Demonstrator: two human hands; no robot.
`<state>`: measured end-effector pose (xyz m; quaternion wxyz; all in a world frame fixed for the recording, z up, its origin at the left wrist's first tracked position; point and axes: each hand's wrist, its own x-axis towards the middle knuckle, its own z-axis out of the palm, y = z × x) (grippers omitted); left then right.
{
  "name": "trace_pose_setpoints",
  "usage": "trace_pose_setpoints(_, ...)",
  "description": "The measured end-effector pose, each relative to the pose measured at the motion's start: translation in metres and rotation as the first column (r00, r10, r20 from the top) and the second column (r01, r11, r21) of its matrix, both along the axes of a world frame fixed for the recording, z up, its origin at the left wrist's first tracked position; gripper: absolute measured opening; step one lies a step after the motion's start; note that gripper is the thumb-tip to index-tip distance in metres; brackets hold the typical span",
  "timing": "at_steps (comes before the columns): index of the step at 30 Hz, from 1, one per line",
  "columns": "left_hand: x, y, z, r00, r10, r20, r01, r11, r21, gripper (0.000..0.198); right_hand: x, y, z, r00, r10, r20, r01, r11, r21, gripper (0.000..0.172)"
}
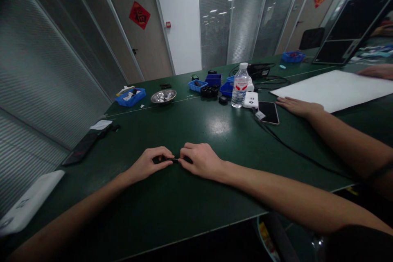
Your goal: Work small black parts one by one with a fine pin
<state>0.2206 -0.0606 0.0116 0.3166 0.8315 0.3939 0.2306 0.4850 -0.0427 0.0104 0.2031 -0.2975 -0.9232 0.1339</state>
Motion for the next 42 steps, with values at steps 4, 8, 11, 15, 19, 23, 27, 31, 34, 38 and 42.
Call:
trace_pose_setpoints(4, 0.0005, 0.0002, -0.0007, 1.0, 0.0, 0.011, 0.0, 1.0, 0.008, 0.02, -0.0021, -0.0003, 0.0006, 1.0, -0.001, -0.003, 0.001, 1.0, -0.005, 0.017)
trace_pose_setpoints(8, 0.0004, 0.0012, -0.0023, 1.0, 0.009, 0.013, -0.01, 1.0, 0.012, 0.02, -0.0031, -0.0001, 0.0013, 1.0, -0.026, -0.001, 0.026, 1.0, -0.014, 0.016)
trace_pose_setpoints(11, 0.0, 0.0021, -0.0019, 1.0, 0.011, -0.002, -0.011, 1.0, 0.004, 0.021, -0.0027, 0.0007, 0.001, 0.999, -0.04, -0.01, 0.039, 0.998, -0.042, 0.016)
trace_pose_setpoints(15, -0.0005, 0.0031, -0.0002, 1.0, 0.006, -0.005, -0.006, 1.0, -0.014, 0.024, -0.0022, 0.0024, -0.0022, 0.998, -0.052, -0.029, 0.051, 0.998, -0.048, 0.017)
trace_pose_setpoints(19, -0.0007, 0.0035, 0.0002, 1.0, 0.001, -0.008, -0.001, 1.0, -0.021, 0.025, -0.0021, 0.0027, -0.0044, 0.997, -0.056, -0.044, 0.054, 0.998, -0.041, 0.017)
trace_pose_setpoints(23, -0.0008, 0.003, -0.0002, 1.0, -0.001, -0.007, 0.001, 1.0, -0.022, 0.026, -0.0002, 0.0014, -0.0023, 0.996, -0.07, -0.059, 0.068, 0.997, -0.047, 0.017)
trace_pose_setpoints(27, 0.0004, 0.0015, 0.0026, 1.0, 0.0, -0.016, 0.0, 1.0, -0.025, 0.025, 0.0031, 0.002, -0.0019, 0.995, -0.079, -0.06, 0.076, 0.996, -0.038, 0.015)
trace_pose_setpoints(31, 0.0011, 0.0005, 0.0059, 0.999, 0.003, -0.037, -0.005, 1.0, -0.03, 0.025, 0.0039, 0.0034, -0.0023, 0.997, -0.064, -0.043, 0.062, 0.997, -0.036, 0.014)
trace_pose_setpoints(34, 0.0005, 0.0009, 0.0049, 1.0, 0.0, -0.031, 0.0, 1.0, -0.029, 0.025, 0.0029, 0.0034, -0.0006, 0.999, -0.035, -0.03, 0.034, 0.999, -0.035, 0.014)
trace_pose_setpoints(38, -0.0003, 0.002, 0.0008, 1.0, -0.006, -0.025, 0.005, 1.0, -0.012, 0.023, 0.0029, 0.0026, 0.0012, 0.999, 0.005, -0.042, -0.006, 0.999, -0.039, 0.016)
trace_pose_setpoints(42, -0.0012, 0.0021, -0.0006, 0.999, -0.012, -0.03, 0.011, 1.0, -0.008, 0.023, 0.0042, 0.0017, 0.0008, 0.998, 0.018, -0.055, -0.021, 0.998, -0.06, 0.017)
